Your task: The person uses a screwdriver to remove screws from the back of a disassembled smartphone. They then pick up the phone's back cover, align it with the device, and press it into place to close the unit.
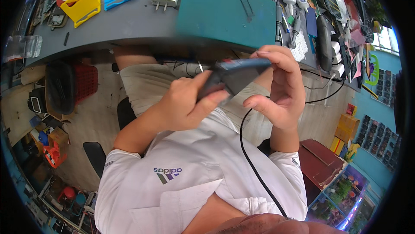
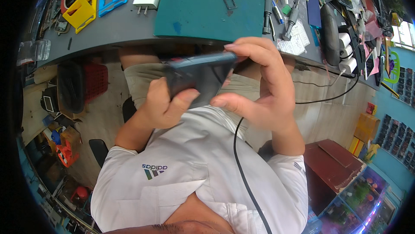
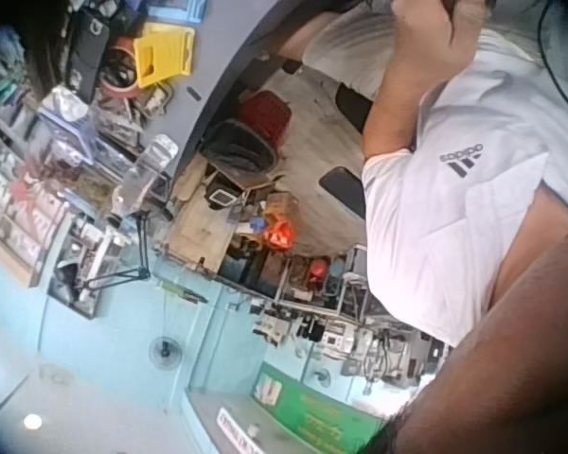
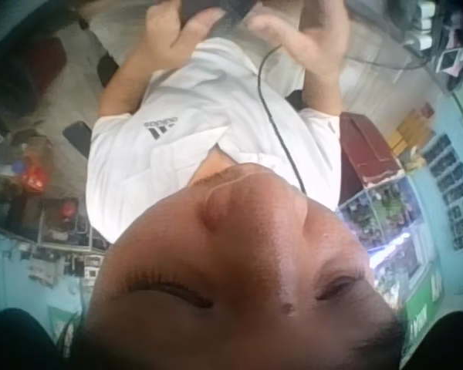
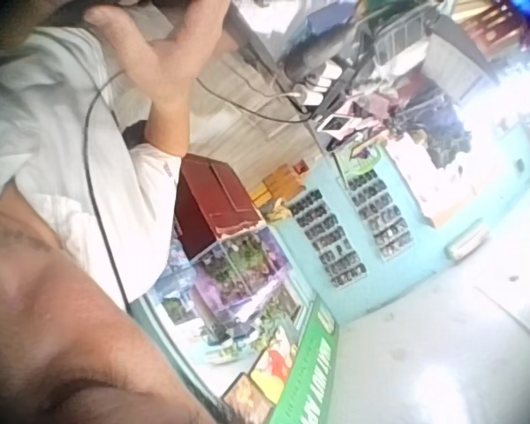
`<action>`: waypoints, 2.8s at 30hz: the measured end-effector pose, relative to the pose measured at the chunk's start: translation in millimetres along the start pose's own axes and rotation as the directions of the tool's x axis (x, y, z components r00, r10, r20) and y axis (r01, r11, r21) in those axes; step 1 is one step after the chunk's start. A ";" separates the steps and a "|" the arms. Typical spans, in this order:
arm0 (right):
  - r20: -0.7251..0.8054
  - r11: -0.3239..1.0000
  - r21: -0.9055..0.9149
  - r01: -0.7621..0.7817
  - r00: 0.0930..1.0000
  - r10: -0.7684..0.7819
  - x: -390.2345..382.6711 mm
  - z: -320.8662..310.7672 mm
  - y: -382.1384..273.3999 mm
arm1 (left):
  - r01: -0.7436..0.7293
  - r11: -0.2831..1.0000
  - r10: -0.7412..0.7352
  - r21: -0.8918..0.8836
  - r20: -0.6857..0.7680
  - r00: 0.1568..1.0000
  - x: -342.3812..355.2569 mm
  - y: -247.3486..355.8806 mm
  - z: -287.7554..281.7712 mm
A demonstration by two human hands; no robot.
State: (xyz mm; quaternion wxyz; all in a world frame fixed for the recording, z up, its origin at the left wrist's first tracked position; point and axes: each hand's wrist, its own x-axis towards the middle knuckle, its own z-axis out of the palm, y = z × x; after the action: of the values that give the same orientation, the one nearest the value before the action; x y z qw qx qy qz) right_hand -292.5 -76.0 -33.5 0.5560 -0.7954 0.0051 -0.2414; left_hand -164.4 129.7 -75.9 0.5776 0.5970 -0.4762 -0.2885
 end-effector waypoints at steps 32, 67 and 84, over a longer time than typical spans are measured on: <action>0.184 0.903 -0.395 0.168 0.978 -0.101 -7.4 16.1 -11.6 | -0.235 0.855 0.081 -0.463 -0.327 0.941 9.9 16.2 -35.5; 0.025 0.881 -0.402 0.249 0.965 -0.262 2.3 8.3 -27.8 | -0.415 0.909 0.381 -0.037 -0.331 0.863 34.5 10.1 -22.0; -0.005 0.871 -0.431 0.234 0.965 -0.262 3.8 11.6 -29.4 | -0.358 0.927 0.287 -0.115 -0.398 0.871 36.8 8.6 -15.6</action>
State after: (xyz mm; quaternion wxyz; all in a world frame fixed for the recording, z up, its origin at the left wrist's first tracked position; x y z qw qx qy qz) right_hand -292.3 -55.6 -9.1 0.3323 -0.8837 -0.0267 -0.3285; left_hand -138.5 104.0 -57.4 0.7506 0.4961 -0.4218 -0.1116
